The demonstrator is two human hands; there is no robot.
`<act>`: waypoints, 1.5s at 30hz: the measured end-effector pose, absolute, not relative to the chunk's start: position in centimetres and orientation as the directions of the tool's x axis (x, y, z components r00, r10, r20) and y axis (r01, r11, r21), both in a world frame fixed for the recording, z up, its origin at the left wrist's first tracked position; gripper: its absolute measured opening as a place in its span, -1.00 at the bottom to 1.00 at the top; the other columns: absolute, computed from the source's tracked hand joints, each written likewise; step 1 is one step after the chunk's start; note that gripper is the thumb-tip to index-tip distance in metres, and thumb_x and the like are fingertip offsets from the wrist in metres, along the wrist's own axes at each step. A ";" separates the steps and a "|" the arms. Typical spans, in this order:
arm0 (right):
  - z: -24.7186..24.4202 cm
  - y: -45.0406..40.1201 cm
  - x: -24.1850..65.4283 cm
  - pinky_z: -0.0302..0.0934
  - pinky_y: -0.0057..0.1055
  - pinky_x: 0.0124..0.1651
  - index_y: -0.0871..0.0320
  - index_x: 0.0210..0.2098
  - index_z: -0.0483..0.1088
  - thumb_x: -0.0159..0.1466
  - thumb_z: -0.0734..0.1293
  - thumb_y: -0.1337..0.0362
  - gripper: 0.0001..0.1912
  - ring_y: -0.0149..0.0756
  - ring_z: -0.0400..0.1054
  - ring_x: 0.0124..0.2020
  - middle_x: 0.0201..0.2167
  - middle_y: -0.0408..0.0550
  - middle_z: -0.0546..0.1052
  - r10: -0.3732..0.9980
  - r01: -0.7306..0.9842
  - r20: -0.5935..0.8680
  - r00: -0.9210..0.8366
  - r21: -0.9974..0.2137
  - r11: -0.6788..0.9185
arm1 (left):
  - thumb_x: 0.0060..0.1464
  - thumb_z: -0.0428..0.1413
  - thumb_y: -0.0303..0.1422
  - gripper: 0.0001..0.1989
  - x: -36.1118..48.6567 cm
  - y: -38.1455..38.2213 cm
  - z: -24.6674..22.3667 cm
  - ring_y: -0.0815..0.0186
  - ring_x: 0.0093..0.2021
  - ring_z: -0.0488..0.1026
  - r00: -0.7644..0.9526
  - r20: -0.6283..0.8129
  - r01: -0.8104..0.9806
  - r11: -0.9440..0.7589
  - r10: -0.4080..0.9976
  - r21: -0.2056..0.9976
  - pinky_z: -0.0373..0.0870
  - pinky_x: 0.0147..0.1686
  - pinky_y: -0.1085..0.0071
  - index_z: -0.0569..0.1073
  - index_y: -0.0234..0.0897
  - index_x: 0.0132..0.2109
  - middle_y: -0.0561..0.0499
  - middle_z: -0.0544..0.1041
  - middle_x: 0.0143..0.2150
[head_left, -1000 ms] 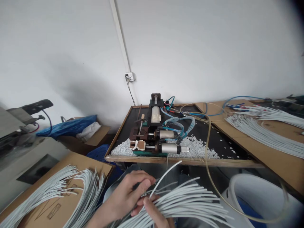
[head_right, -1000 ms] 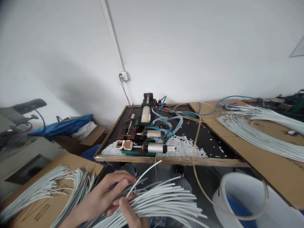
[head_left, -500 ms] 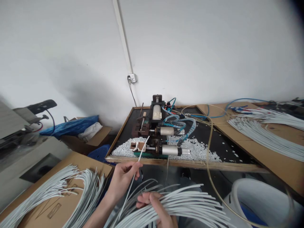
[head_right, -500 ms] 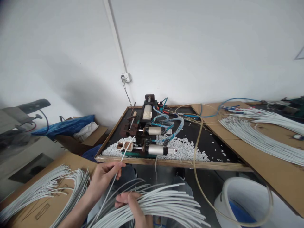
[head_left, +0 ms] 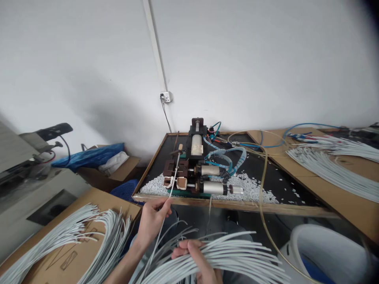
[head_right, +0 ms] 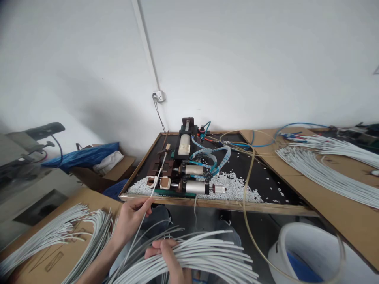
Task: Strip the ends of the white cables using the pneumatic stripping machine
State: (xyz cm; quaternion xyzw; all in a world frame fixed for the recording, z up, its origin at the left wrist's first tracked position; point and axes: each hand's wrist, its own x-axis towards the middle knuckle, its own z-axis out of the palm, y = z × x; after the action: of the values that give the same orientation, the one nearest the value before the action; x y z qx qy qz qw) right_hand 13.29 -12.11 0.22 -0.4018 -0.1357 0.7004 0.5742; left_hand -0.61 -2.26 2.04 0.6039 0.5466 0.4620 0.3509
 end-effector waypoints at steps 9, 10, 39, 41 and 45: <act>-0.4 -12.3 13.6 0.38 -0.37 -0.33 0.18 -0.45 0.56 -0.04 0.50 -0.12 -0.54 -0.13 0.56 -0.43 -0.52 0.05 0.66 0.908 -0.596 -0.419 -0.016 -0.725 -0.345 | 0.15 0.11 -0.15 -0.63 -0.6 -2.1 1.0 0.36 -0.56 0.36 -0.004 0.135 0.344 -0.126 0.991 0.931 0.30 -0.51 0.50 0.50 -0.34 -0.48 0.05 0.45 -0.60; -0.4 -12.2 13.5 0.38 -0.36 -0.33 0.18 -0.45 0.56 -0.04 0.49 -0.12 -0.54 -0.13 0.56 -0.43 -0.52 0.06 0.66 0.909 -0.594 -0.416 -0.015 -0.728 -0.343 | 0.15 0.11 -0.15 -0.63 -0.6 -2.1 0.9 0.35 -0.56 0.36 -0.009 0.137 0.346 -0.126 0.991 0.930 0.30 -0.51 0.50 0.50 -0.34 -0.48 0.05 0.45 -0.60; 0.1 -12.0 13.5 0.42 -0.39 -0.32 0.15 -0.53 0.57 -0.02 0.51 -0.07 -0.62 -0.19 0.55 -0.49 -0.63 -0.04 0.62 0.953 -0.630 -0.301 -0.007 -0.740 -0.238 | 0.15 0.10 -0.14 -0.62 -0.5 -1.8 0.8 0.35 -0.62 0.39 -0.006 0.142 0.325 -0.133 0.990 0.936 0.30 -0.56 0.50 0.47 -0.31 -0.51 0.07 0.45 -0.65; 0.4 -12.0 13.4 0.41 -0.42 -0.33 0.15 -0.53 0.57 -0.02 0.51 -0.07 -0.62 -0.21 0.55 -0.49 -0.64 -0.05 0.62 0.956 -0.639 -0.294 -0.017 -0.732 -0.236 | 0.16 0.09 -0.16 -0.64 -0.6 -1.7 1.0 0.34 -0.61 0.39 0.023 0.144 0.324 -0.144 0.989 0.935 0.31 -0.54 0.49 0.46 -0.31 -0.49 0.07 0.45 -0.64; 0.4 -12.1 13.3 0.41 -0.41 -0.34 0.14 -0.54 0.57 -0.01 0.50 -0.06 -0.64 -0.18 0.56 -0.47 -0.65 -0.06 0.61 0.959 -0.663 -0.282 -0.028 -0.713 -0.229 | 0.18 0.04 -0.18 -0.65 -0.5 -2.0 1.5 0.35 -0.60 0.37 0.028 0.165 0.330 -0.165 0.986 0.930 0.29 -0.52 0.49 0.40 -0.29 -0.49 0.08 0.42 -0.65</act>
State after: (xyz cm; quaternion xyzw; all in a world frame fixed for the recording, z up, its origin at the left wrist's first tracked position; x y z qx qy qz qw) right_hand 13.28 -12.14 0.40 -0.3737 -0.1980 0.6892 0.5884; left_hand -0.52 -1.97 1.46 0.6170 0.5331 0.4492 0.3653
